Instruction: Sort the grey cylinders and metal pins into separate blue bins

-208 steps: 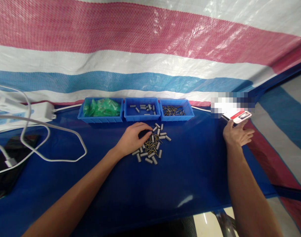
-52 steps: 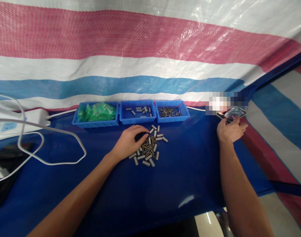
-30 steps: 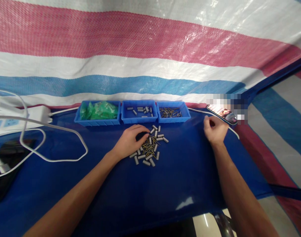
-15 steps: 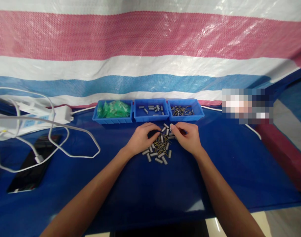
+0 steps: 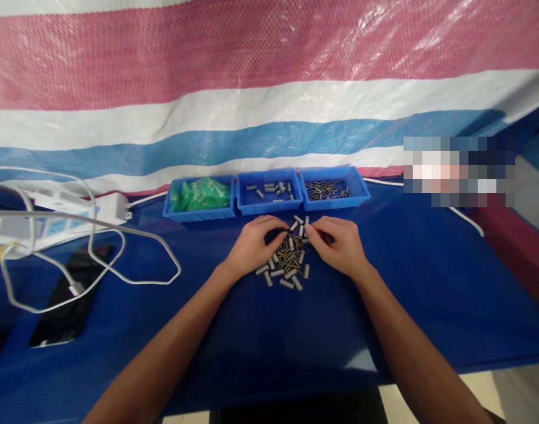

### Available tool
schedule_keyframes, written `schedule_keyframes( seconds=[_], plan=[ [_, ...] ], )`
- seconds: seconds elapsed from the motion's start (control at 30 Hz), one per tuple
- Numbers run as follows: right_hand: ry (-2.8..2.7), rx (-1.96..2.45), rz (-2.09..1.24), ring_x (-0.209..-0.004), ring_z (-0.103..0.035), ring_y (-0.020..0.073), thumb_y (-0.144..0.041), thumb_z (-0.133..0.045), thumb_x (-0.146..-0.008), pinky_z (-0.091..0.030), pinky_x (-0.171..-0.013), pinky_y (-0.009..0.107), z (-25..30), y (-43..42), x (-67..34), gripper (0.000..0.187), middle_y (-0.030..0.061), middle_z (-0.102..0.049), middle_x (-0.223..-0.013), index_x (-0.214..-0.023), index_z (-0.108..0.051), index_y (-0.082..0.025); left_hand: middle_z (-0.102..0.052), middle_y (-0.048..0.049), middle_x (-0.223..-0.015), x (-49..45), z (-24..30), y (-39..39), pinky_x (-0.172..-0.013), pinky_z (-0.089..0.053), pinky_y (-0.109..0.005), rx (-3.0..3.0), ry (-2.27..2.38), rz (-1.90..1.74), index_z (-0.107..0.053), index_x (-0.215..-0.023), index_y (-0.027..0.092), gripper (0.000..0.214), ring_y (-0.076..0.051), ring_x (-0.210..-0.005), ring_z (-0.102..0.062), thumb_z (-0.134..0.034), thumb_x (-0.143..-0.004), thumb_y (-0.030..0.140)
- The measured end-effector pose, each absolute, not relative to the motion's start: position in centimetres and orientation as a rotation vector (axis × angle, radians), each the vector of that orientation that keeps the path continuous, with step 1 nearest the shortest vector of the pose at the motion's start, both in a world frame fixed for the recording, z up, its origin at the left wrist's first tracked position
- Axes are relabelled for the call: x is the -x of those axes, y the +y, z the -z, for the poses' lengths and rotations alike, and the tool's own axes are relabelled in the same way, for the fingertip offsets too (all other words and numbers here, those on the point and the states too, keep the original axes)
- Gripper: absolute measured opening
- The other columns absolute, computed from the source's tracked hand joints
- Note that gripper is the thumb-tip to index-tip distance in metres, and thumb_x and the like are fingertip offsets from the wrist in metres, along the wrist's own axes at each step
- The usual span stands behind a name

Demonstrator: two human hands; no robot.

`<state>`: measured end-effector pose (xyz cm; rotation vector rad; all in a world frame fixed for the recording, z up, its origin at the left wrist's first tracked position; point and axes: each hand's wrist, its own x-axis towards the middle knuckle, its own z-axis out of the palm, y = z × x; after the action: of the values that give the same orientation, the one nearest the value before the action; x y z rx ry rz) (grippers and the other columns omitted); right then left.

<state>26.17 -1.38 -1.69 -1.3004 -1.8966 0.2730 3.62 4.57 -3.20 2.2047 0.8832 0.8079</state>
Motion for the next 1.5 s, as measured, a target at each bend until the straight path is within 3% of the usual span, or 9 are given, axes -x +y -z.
schedule_keyframes(
  seconds=[0.23,0.37,0.6,0.83,1.03,1.2,1.3,1.5],
  plan=[
    [-1.892,1.362,-0.227,-0.057,-0.048,0.0124,-0.025,-0.059,-0.101,-0.035,-0.058,0.030,1.7,-1.4,-26.0,0.029,-0.0011,-0.053,-0.065,-0.073,-0.065,-0.019,-0.079,-0.0070,-0.110,-3.6,3.3,4.6,-0.101,-0.055,-0.036,-2.200,0.871,-0.798,-0.076,-0.107,0.018,0.015,-0.021,-0.106,-0.073,-0.064,-0.098,0.018],
    [-1.742,1.454,-0.220,-0.057,-0.051,0.0132,-0.025,-0.061,-0.100,-0.039,-0.059,0.030,1.7,-0.1,-26.4,0.026,-0.0008,-0.057,-0.065,-0.077,-0.070,-0.019,-0.079,-0.0056,-0.106,-3.3,2.9,5.0,-0.091,-0.058,-0.032,-2.172,0.929,-0.774,-0.077,-0.109,0.018,0.016,-0.018,-0.094,-0.073,-0.066,-0.097,0.018],
    [-1.680,1.390,-0.336,-0.057,-0.057,0.0137,-0.022,-0.070,-0.090,-0.045,-0.059,0.029,0.7,2.9,-26.4,0.011,0.0004,-0.070,-0.072,-0.081,-0.077,-0.021,-0.078,-0.0081,-0.111,-4.3,0.1,6.0,-0.086,-0.057,-0.030,-2.406,0.819,-0.489,-0.075,-0.119,0.018,0.025,-0.019,-0.092,-0.073,-0.060,-0.099,0.017],
    [-1.518,1.350,-0.327,-0.054,-0.052,0.0124,-0.022,-0.069,-0.089,-0.043,-0.053,0.028,2.0,1.0,-26.3,0.009,0.0000,-0.067,-0.072,-0.082,-0.075,-0.020,-0.077,-0.0108,-0.099,-7.4,-1.7,6.0,-0.078,-0.056,-0.035,-2.652,1.188,-0.130,-0.078,-0.097,0.017,0.018,-0.028,-0.092,-0.074,-0.064,-0.098,0.030],
    [-1.527,1.346,-0.298,-0.053,-0.050,0.0115,-0.023,-0.067,-0.090,-0.042,-0.053,0.027,1.7,0.3,-26.2,0.010,0.0000,-0.067,-0.071,-0.083,-0.074,-0.020,-0.077,-0.0136,-0.103,-7.4,-2.4,5.6,-0.078,-0.057,-0.038,-2.709,1.307,0.050,-0.078,-0.098,0.016,0.022,-0.031,-0.093,-0.076,-0.057,-0.098,0.021],
    [-1.505,1.370,-0.329,-0.054,-0.050,0.0119,-0.025,-0.068,-0.092,-0.042,-0.053,0.028,1.7,0.3,-26.4,0.012,0.0005,-0.068,-0.072,-0.084,-0.074,-0.020,-0.077,-0.0153,-0.091,-6.6,-1.9,5.8,-0.072,-0.057,-0.036,-2.744,1.293,-0.027,-0.077,-0.087,0.014,0.016,-0.030,-0.083,-0.076,-0.063,-0.091,0.021],
    [-1.477,1.395,-0.418,-0.054,-0.051,0.0122,-0.029,-0.068,-0.093,-0.043,-0.053,0.028,1.9,0.3,-26.4,0.014,0.0011,-0.070,-0.073,-0.085,-0.075,-0.020,-0.075,-0.0110,-0.076,-5.9,-1.8,6.0,-0.066,-0.055,-0.033,-2.711,1.223,-0.220,-0.075,-0.074,0.016,0.013,-0.027,-0.071,-0.073,-0.069,-0.085,0.022],
    [-1.431,1.255,-0.817,-0.063,-0.061,0.0146,-0.036,-0.071,-0.094,-0.049,-0.059,0.029,1.3,-0.2,-25.8,0.023,0.0011,-0.072,-0.080,-0.112,-0.078,-0.023,-0.074,-0.0009,-0.067,-4.4,-3.3,6.4,-0.061,-0.050,-0.024,-2.338,0.925,-0.542,-0.075,-0.073,0.018,0.009,-0.015,-0.061,-0.068,-0.072,-0.081,0.017]
  ],
)
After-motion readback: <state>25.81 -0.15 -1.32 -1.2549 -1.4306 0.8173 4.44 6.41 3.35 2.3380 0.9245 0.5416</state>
